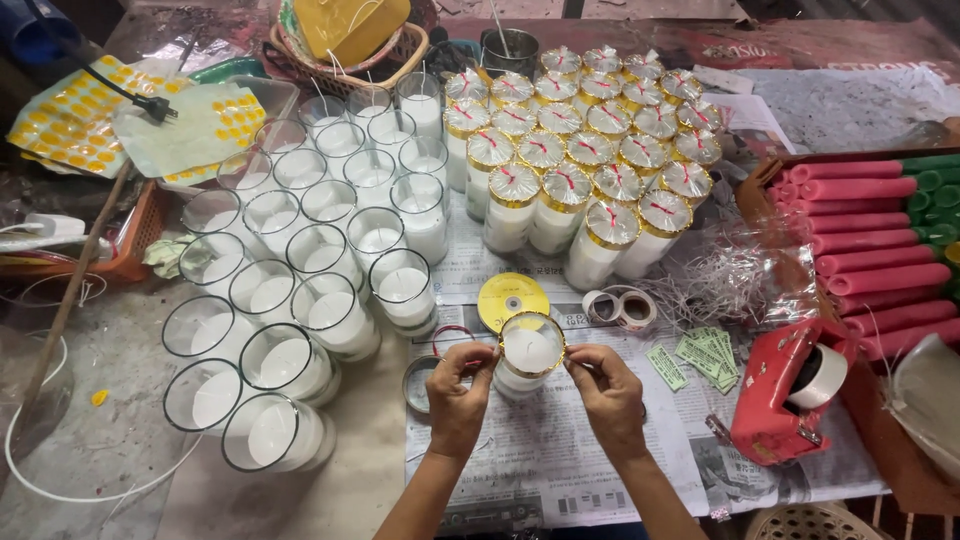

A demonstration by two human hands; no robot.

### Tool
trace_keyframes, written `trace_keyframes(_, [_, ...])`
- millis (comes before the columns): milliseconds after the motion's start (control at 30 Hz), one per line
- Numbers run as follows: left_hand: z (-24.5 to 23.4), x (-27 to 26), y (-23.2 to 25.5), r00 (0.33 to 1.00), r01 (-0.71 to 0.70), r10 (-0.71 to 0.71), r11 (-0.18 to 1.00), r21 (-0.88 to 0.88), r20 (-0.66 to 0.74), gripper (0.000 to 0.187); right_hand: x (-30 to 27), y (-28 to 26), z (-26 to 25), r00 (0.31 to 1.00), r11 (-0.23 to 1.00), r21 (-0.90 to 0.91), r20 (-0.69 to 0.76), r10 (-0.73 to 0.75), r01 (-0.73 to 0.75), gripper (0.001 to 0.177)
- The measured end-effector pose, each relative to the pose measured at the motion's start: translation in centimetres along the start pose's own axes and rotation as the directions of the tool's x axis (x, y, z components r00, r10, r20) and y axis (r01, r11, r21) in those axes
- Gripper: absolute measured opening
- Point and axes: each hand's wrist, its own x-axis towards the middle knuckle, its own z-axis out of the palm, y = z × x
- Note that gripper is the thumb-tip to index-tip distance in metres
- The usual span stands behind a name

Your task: Applying decorative gold bands and labels to glass candle containers.

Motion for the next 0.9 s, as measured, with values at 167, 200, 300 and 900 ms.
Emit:
trace_keyframes(167, [0.3,-0.9,2.2,0.862,-0.506,0.482,0.832,0.227,0.153,0.008,-1.7,-2.7,0.7,0.823,0.755,-0.334,0.147,-0.549,0.564,0.008])
trace_keyframes(200, [0.3,-0.8,2.2,0.865,-0.502,0.478,0.835,0.227,0.154,0.008,-1.4,-2.8,0.8,0.825,0.758,-0.335,0.148,-0.545,0.560,0.008])
trace_keyframes(300, [0.5,0.3,2.3,0.786,-0.617,0.546,0.719,0.319,0.290,0.017,0.1,-3.2,1.2,0.781,0.678,-0.389,0.266,-0.566,0.624,0.016])
trace_keyframes(900, [2.7,0.7,2.2,0.768,-0.629,0.470,0.429,0.648,0.434,0.007,-1.1,-4.9,-8.2,0.917,0.698,-0.604,0.163,-0.363,0.384,0.033])
